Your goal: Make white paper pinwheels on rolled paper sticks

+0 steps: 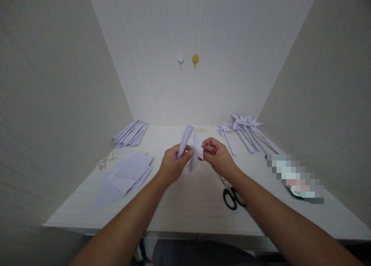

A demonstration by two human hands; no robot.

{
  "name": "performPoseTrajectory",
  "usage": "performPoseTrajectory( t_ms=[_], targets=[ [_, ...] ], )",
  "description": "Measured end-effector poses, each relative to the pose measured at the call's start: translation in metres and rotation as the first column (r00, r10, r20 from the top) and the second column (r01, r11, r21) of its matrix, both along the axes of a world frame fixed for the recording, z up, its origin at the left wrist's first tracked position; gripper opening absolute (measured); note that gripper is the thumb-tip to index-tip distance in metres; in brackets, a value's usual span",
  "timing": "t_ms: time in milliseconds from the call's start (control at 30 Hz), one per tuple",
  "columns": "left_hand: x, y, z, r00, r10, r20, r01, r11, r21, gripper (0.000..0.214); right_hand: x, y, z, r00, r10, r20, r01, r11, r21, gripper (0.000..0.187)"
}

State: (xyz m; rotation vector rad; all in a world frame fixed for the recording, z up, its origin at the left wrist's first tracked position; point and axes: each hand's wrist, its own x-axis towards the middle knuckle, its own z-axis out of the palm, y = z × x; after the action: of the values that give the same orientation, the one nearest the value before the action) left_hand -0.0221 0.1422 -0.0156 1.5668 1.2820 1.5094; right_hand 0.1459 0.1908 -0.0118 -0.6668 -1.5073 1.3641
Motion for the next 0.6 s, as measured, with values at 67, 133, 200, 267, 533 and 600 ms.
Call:
performPoseTrajectory(
  t_ms=[67,133,200,267,533,600],
  targets=[
    [0.0002,0.0000,0.0008,0.999,0.031,0.023,-0.030,0.999,-0.023,0.019,0.0000,0.0003,0.0000,0.999,-0.026,0.028,0.025,0.999,0.041,0.023],
    [0.0001,0.0005,0.0012,0.996,0.065,0.053,-0.062,0.997,-0.053,0.020,0.0004,-0.0001,0.0002,0.993,-0.099,0.061,0.093,0.991,0.094,0.018],
    [-0.0002,0.0012,0.0012,0.993,0.091,0.076,-0.086,0.994,-0.067,0.022,0.0012,-0.0009,0.0002,0.979,-0.178,0.102,0.164,0.977,0.135,0.016],
    [-0.0002,0.0017,0.0013,0.990,0.108,0.087,-0.103,0.993,-0.061,0.021,0.0019,-0.0019,-0.0003,0.967,-0.204,0.149,0.183,0.973,0.142,0.016],
    [0.0066,-0.0032,0.0032,0.987,0.163,0.004,-0.163,0.987,-0.013,0.015,-0.0002,-0.0084,-0.0016,0.934,-0.237,0.268,0.179,0.958,0.224,0.040],
    [0.0078,-0.0044,0.0035,0.990,0.142,0.009,-0.142,0.990,-0.024,0.016,0.0003,-0.0092,-0.0008,0.909,-0.271,0.318,0.178,0.939,0.293,0.027]
  ],
)
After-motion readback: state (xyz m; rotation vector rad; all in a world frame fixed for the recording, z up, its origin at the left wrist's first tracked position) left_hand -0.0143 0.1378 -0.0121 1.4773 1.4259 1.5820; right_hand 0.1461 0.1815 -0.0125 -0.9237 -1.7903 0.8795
